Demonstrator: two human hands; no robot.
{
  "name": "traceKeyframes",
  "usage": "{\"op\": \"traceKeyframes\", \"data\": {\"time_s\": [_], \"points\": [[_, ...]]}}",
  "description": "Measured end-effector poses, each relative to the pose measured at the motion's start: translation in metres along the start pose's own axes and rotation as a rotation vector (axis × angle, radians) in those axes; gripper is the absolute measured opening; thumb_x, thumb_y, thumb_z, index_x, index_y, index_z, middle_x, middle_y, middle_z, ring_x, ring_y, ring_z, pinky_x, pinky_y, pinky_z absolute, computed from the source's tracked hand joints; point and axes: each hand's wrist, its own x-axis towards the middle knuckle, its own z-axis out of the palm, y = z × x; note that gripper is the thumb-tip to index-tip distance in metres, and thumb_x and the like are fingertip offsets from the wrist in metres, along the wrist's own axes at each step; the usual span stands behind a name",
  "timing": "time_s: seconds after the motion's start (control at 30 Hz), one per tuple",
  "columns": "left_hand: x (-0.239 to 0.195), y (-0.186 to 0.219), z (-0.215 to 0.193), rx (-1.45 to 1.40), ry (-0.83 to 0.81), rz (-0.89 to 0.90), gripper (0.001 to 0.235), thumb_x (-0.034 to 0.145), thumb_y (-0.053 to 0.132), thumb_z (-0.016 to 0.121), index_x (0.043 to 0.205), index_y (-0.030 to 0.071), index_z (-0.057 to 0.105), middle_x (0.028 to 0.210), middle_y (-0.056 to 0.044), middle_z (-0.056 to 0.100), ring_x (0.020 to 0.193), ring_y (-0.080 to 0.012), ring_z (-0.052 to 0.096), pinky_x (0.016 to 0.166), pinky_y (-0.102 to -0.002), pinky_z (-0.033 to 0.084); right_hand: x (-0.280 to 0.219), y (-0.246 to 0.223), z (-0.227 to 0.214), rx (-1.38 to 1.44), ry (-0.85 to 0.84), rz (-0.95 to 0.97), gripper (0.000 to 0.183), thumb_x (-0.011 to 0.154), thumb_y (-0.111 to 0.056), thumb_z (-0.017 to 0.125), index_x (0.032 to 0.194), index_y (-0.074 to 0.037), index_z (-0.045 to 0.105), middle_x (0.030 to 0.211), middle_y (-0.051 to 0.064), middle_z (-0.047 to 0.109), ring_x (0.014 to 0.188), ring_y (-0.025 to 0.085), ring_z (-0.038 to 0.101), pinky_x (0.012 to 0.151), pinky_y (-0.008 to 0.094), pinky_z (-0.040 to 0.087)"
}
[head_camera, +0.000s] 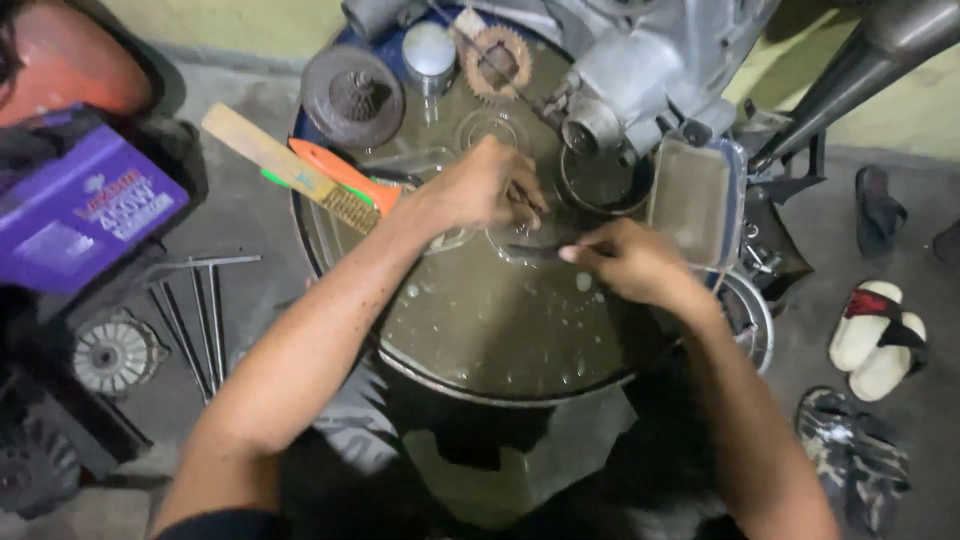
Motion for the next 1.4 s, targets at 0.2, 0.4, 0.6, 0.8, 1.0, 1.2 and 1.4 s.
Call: {"op": "traceKeyframes", "data": {"time_s": [0.2,0.4,0.6,0.8,1.0,1.2,1.4], "points": [[0.006,-0.006,0.002,0.103,0.005,-0.061,0.026,0.072,0.022,0.104,0.095,0.021,0.091,0.082,-0.006,0.081,0.079,-0.0238,0.084,0.07,-0.037,0.069,0.009,-0.004,-0.001,0.088,0.059,-0.042,0.026,0.105,-0.044,0.074,0.117,-0.026,0.089,0.104,0.008,0.087,0.106,0.035,0.082,0.089,0.048,0.061],[0.005,-0.036,0.015,0.29,0.07,-0.08,0.028,0.067,0.036,0.106,0.09,0.03,0.091,0.079,0.0,0.075,0.078,-0.0283,0.08,0.069,-0.044,0.068,-0.006,0.018,-0.007,-0.05,0.046,-0.187,0.033,0.112,-0.031,0.062,0.11,-0.009,0.087,0.101,0.024,0.086,0.105,0.049,0.079,0.092,0.058,0.06],[0.003,-0.013,-0.007,0.298,0.106,-0.005,0.022,0.069,0.02,0.102,0.087,0.019,0.089,0.077,-0.002,0.078,0.082,-0.0294,0.076,0.075,-0.04,0.066,-0.012,0.029,0.031,0.055,0.446,-0.829,0.011,0.098,0.004,0.08,0.109,0.003,0.082,0.105,0.021,0.086,0.103,0.036,0.083,0.096,0.046,0.062],[0.01,-0.039,0.013,0.395,0.093,-0.018,0.02,0.068,0.02,0.101,0.084,0.021,0.089,0.076,0.001,0.079,0.08,-0.0298,0.075,0.071,-0.043,0.066,-0.004,0.017,0.026,0.123,0.407,-0.776,0.02,0.093,0.009,0.08,0.111,0.002,0.084,0.113,0.019,0.086,0.11,0.032,0.082,0.098,0.044,0.064],[0.005,-0.025,0.013,0.294,0.095,-0.102,0.02,0.066,0.028,0.1,0.08,0.025,0.087,0.072,0.001,0.079,0.074,-0.0279,0.077,0.069,-0.042,0.066,-0.015,0.0,-0.004,0.035,0.133,-0.423,0.02,0.105,-0.011,0.073,0.119,-0.006,0.086,0.093,0.019,0.088,0.096,0.036,0.085,0.088,0.051,0.063],[0.004,0.012,-0.006,0.345,0.091,-0.072,0.034,0.062,0.033,0.104,0.085,0.015,0.088,0.071,-0.008,0.078,0.072,-0.0357,0.078,0.067,-0.049,0.067,0.017,-0.001,0.04,0.01,0.153,-0.454,0.029,0.114,-0.025,0.058,0.119,-0.017,0.086,0.092,0.01,0.087,0.089,0.032,0.085,0.084,0.043,0.063],[0.0,0.019,-0.017,0.175,0.152,0.038,0.03,0.074,0.038,0.101,0.086,0.014,0.087,0.074,-0.007,0.079,0.07,-0.0287,0.079,0.066,-0.042,0.065,-0.02,-0.023,-0.017,-0.111,0.024,-0.311,0.023,0.111,-0.024,0.06,0.109,-0.017,0.082,0.085,0.014,0.084,0.086,0.035,0.084,0.082,0.048,0.064]]}}
